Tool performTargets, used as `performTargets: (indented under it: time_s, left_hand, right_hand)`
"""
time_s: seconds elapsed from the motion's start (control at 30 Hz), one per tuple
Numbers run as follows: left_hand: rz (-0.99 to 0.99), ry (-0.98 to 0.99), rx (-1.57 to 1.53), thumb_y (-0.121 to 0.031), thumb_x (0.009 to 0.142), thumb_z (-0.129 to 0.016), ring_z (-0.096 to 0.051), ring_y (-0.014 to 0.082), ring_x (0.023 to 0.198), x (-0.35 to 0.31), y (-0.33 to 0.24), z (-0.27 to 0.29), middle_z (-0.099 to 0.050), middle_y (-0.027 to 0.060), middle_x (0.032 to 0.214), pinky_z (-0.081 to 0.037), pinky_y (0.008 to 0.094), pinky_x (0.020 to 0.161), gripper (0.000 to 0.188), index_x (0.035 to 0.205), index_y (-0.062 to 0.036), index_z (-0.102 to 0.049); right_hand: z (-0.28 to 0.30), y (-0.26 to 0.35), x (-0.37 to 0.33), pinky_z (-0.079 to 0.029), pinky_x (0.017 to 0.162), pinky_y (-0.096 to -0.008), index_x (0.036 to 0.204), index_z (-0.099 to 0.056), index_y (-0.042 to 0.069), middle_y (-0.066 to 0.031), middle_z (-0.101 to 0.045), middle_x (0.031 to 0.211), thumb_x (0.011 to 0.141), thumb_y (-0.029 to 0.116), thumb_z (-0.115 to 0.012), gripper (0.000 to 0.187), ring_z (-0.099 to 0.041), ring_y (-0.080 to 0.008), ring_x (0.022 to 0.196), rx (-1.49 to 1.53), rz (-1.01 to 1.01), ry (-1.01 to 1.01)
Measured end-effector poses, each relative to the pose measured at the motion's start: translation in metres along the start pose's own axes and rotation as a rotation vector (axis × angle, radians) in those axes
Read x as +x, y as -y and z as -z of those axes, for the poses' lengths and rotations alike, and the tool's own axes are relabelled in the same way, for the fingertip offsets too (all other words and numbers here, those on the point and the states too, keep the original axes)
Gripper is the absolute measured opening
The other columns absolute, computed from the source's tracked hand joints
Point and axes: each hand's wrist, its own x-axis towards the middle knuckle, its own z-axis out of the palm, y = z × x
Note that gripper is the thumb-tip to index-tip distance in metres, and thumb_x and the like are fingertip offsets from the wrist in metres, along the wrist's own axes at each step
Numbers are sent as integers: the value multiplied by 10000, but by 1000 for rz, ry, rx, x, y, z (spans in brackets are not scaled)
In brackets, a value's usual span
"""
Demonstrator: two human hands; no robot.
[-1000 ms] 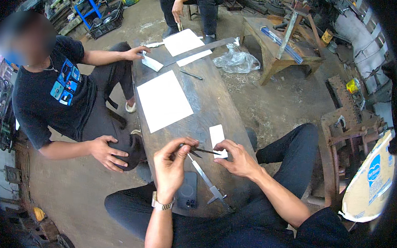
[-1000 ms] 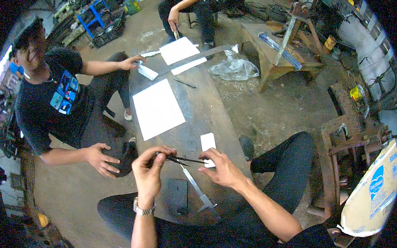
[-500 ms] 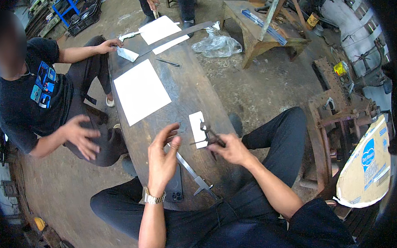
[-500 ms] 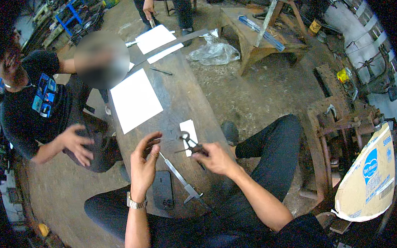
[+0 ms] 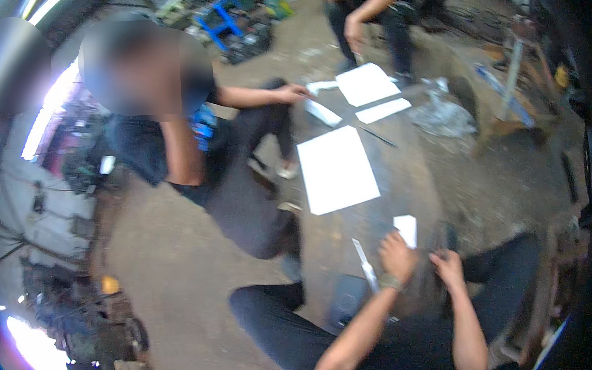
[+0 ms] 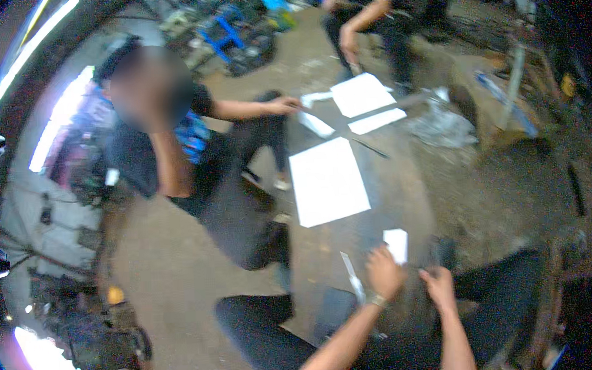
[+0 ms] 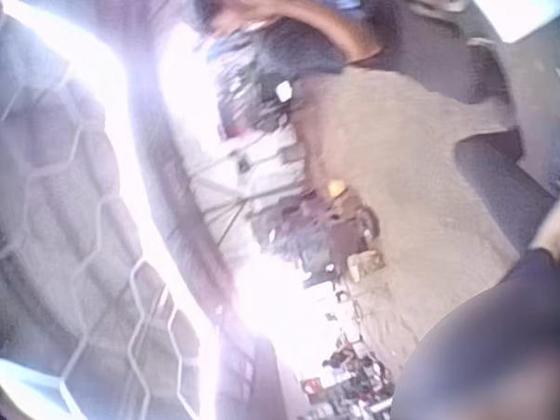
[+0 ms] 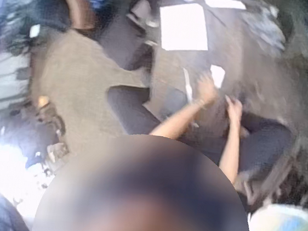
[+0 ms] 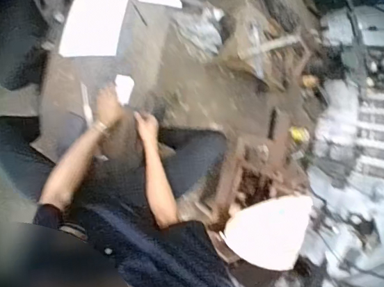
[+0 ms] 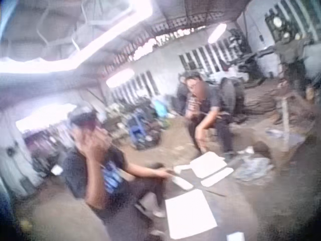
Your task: The person sits cross-legged at a table and uses a vernier caliper to measure a small white paper rectangle. They then use a compass to mark points on the paper and a ruler to draw lines. Another person sits across the table and also marks paper.
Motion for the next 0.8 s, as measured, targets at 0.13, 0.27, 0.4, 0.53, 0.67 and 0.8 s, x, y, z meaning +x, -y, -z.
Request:
performTargets:
  time_s: [0.13, 0.27, 0.4, 0.53, 0.67, 0.8]
  left_hand:
    - [76, 114, -194, -263, 831, -704, -588, 364, 1074, 1, -16, -7, -574, 171, 1142, -479, 499, 892, 619, 1371, -22, -519]
    - [110, 196, 71, -342, 849, -664, -489, 455, 1325, 5, -13, -19, -442, 307, 1486, -355, 560, 1129, 843, 1549, 3, -344]
    - [177, 226, -315, -51, 619, -787, -518, 430, 1154, 3, -10, -12, -506, 239, 1254, -422, 534, 972, 913, 1442, -61, -391]
    - [171, 148, -343, -24, 607, -788, -517, 434, 1137, 3, -8, 1, -518, 222, 1213, -397, 529, 986, 913, 1433, -83, -403]
    - [183, 201, -356, -65, 593, -863, -526, 442, 1166, 7, 0, -2, -558, 234, 1204, -394, 533, 1004, 962, 1435, -69, -399]
    - [149, 248, -433, -147, 689, -881, -551, 454, 1195, 5, 13, -13, -583, 255, 1240, -442, 543, 1000, 744, 1326, -22, -517]
  right_hand:
    - [-6, 5, 3, -431, 501, -316, 806, -649, 9, -33, -597, 663, 907, 119, -715, 163, -564, -140, 559, -218, -70, -31]
    - [-8, 23, -4, -545, 857, -400, 1055, -750, -27, -209, -748, 1055, 907, 329, -732, 386, -723, -294, 982, -318, 127, 58]
    - [2, 26, -12, -541, 788, -444, 955, -723, -25, -207, -738, 872, 860, 397, -775, 436, -731, -321, 873, -351, 11, 39]
    - [3, 20, -13, -538, 733, -455, 897, -702, -26, -210, -726, 836, 817, 386, -821, 437, -726, -344, 818, -513, 51, -66]
    - [-3, 14, -13, -544, 715, -457, 962, -643, -43, -199, -698, 762, 805, 328, -836, 446, -718, -355, 765, -509, 57, -97]
    - [-9, 11, -18, -542, 758, -460, 1081, -597, -64, -198, -684, 794, 797, 262, -841, 497, -705, -368, 804, -499, 86, -128]
